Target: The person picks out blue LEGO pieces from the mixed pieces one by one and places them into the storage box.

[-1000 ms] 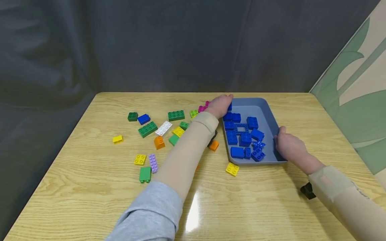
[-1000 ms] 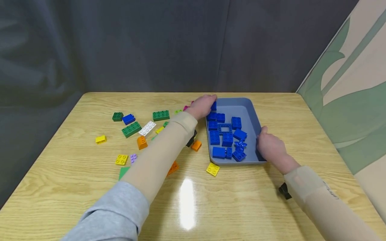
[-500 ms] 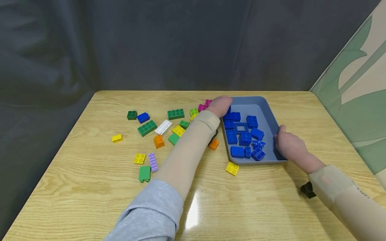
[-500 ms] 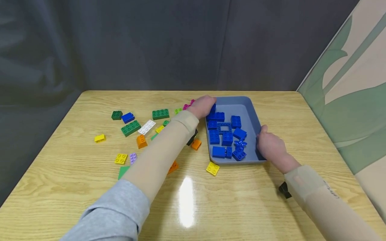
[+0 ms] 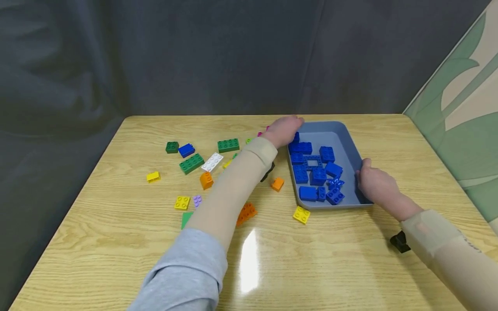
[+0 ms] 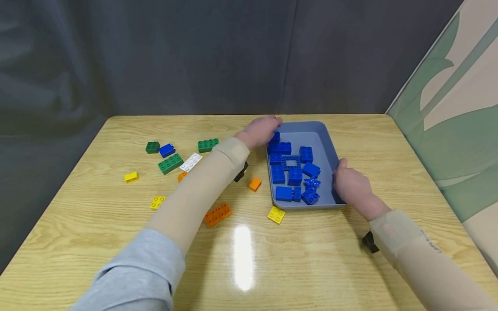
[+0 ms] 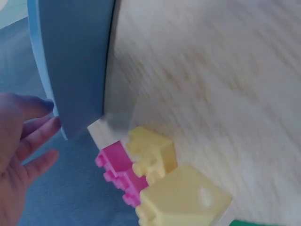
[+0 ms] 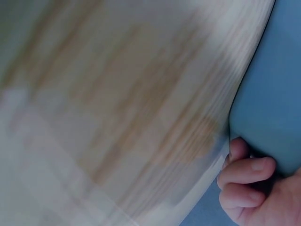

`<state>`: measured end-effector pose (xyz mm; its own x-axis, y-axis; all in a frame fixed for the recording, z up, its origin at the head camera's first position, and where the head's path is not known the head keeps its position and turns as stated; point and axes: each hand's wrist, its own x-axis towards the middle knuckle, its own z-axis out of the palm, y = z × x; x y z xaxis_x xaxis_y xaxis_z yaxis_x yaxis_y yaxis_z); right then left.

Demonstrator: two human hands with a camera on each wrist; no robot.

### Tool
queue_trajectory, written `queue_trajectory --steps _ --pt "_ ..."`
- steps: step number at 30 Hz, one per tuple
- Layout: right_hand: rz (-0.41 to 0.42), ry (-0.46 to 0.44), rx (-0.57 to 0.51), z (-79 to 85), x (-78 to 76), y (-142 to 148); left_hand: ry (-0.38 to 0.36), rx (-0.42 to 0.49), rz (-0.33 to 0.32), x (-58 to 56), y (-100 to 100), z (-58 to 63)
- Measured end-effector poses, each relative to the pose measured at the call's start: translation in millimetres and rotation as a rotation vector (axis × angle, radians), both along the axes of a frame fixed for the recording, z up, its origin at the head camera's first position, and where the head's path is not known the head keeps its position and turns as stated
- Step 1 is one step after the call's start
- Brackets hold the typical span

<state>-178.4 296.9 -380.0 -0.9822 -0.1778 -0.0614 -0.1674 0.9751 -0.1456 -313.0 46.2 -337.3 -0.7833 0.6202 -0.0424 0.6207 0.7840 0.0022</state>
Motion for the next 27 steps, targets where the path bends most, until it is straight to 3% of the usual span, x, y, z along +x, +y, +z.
queue_trajectory --steps 8,15,27 --pt "-0.004 -0.016 0.015 -1.2 -2.8 1 -0.006 0.057 -0.053 7.8 -7 15.3" --pt "-0.008 -0.026 0.018 -1.7 -3.6 3 0.027 0.062 -0.136 23.5 -17 26.6" --pt "0.009 0.004 0.021 -4.8 -5.2 4 0.035 0.104 -0.19 48.6 -62 26.8"
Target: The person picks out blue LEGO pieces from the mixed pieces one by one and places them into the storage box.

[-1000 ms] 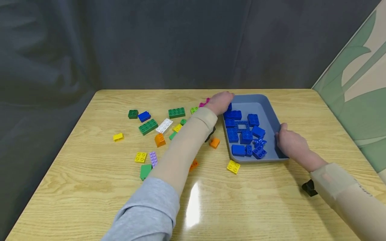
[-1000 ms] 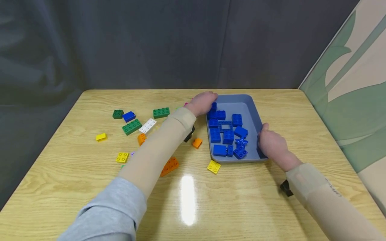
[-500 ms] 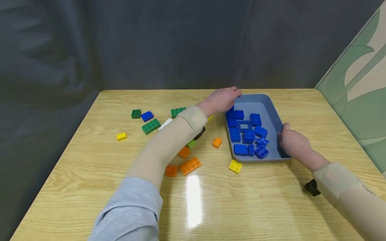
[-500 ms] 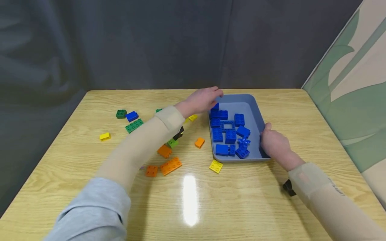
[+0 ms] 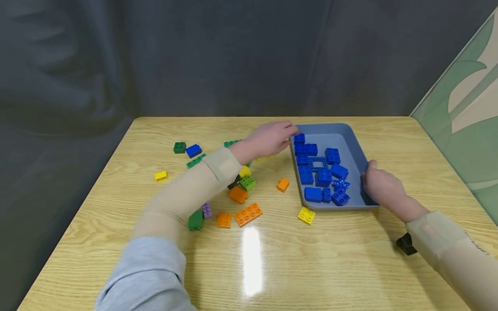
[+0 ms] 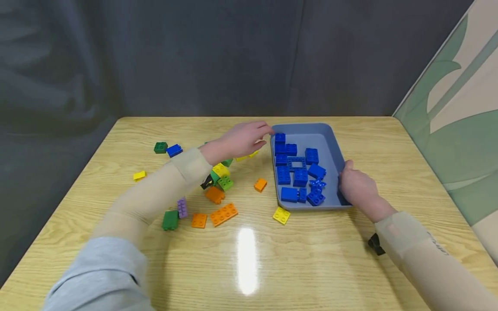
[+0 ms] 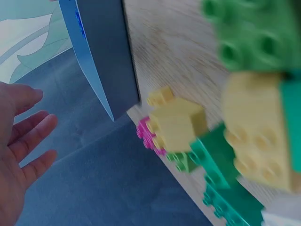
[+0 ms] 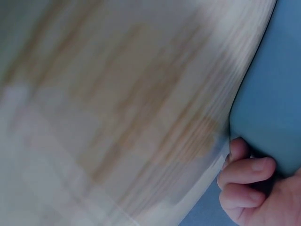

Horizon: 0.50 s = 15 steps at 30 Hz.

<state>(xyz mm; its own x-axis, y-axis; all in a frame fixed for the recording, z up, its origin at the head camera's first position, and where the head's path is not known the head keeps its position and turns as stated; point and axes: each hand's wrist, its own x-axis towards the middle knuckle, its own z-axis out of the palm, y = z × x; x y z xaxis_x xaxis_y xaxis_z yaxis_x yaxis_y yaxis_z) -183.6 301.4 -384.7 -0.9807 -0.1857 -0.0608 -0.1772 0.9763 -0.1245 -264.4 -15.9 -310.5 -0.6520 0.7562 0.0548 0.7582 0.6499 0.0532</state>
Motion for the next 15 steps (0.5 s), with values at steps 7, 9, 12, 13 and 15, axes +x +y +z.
queue_trajectory --steps 7,9,12,13,15 --pt "0.0 0.009 -0.005 -1.7 1.0 2 0.007 0.041 -0.01 11.0 -33 1.4" --pt "-0.005 -0.004 -0.009 -1.5 0.7 3 0.011 0.048 0.006 13.8 -41 3.0" --pt "-0.015 -0.025 -0.015 -1.0 0.9 4 0.019 0.046 0.028 17.4 -53 4.2" --pt "-0.02 -0.032 -0.016 -0.9 1.1 4 0.022 0.042 0.035 18.5 -57 4.1" --pt "-0.029 -0.041 -0.022 -1.0 1.0 4 0.012 0.042 0.051 20.8 -64 4.2"
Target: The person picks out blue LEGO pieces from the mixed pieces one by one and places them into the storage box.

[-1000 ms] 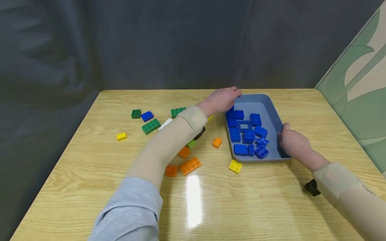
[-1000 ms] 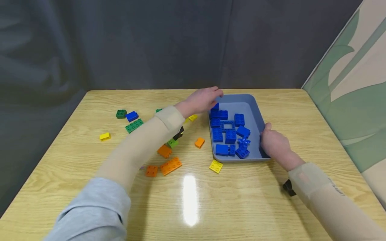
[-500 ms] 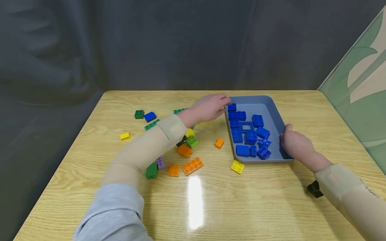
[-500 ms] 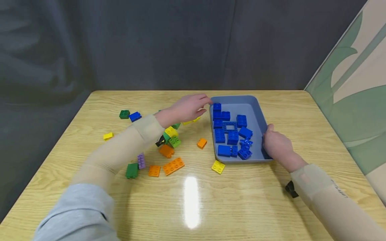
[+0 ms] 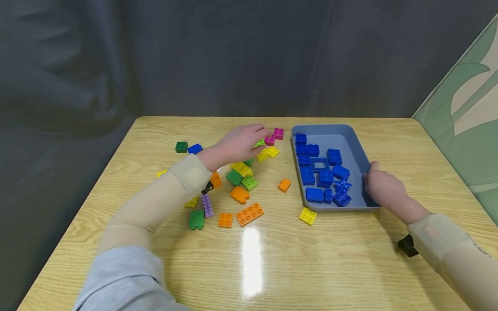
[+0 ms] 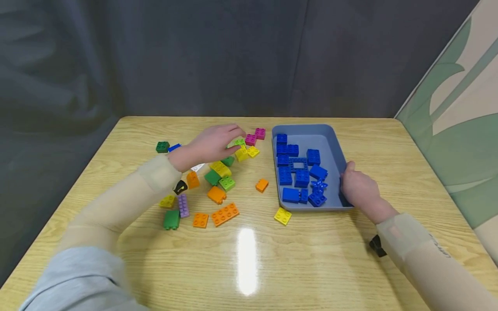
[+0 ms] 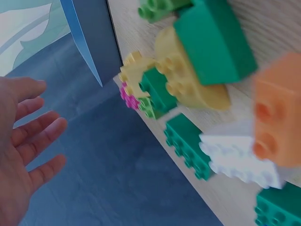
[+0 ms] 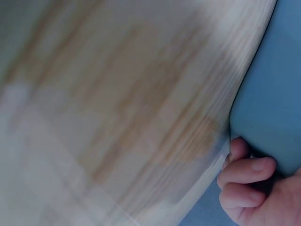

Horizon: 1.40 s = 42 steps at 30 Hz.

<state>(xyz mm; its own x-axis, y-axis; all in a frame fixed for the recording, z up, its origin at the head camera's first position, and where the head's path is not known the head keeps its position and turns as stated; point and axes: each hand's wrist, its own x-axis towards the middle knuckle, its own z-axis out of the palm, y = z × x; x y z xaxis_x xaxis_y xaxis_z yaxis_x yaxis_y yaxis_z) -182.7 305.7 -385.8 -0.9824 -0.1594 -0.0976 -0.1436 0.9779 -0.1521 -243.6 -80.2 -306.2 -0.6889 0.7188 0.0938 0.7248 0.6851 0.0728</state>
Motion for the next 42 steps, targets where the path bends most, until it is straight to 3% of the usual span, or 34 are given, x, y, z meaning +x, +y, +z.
queue_trajectory --steps 8,19,25,33,42 --pt "0.01 0.03 -0.001 -0.2 0.2 -1 -0.067 0.026 0.14 -1.0 -36 -2.1" --pt "0.024 0.074 0.011 -3.3 0.7 1 -0.136 0.051 0.332 -27.7 -79 -2.6" --pt "0.025 0.083 0.007 -4.8 0.3 0 -0.271 0.022 0.425 -38.4 -106 -5.3" --pt "0.04 0.106 0.012 -5.1 0.5 0 -0.433 -0.034 0.533 -44.7 -132 -20.2" --pt "0.027 0.106 0.009 -7.4 0.3 0 -0.452 -0.149 0.555 -44.2 -140 -33.7"
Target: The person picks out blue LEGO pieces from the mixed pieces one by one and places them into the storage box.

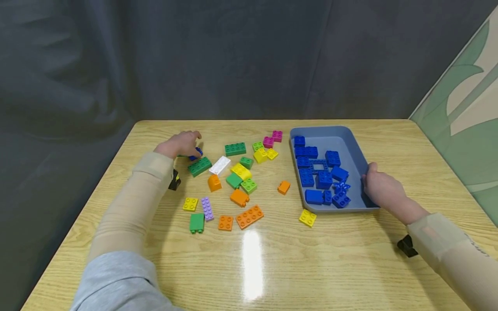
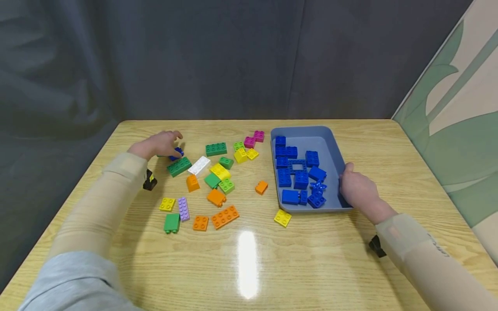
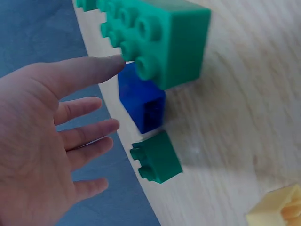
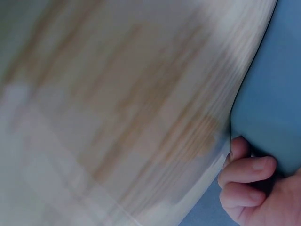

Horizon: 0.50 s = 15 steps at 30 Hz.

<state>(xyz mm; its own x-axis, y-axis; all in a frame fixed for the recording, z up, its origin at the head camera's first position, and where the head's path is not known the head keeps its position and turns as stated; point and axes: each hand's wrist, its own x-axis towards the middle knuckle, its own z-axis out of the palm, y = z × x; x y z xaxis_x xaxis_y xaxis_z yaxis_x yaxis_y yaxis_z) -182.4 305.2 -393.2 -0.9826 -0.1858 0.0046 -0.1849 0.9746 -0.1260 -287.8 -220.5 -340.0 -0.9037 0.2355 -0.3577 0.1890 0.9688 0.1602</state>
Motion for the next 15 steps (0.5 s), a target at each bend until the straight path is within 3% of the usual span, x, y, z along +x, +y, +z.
queue_trajectory --steps 15 --pt "0.002 -0.027 0.011 0.7 -0.9 1.0 0.018 -0.078 0.01 0.2 1.4 -10.2"
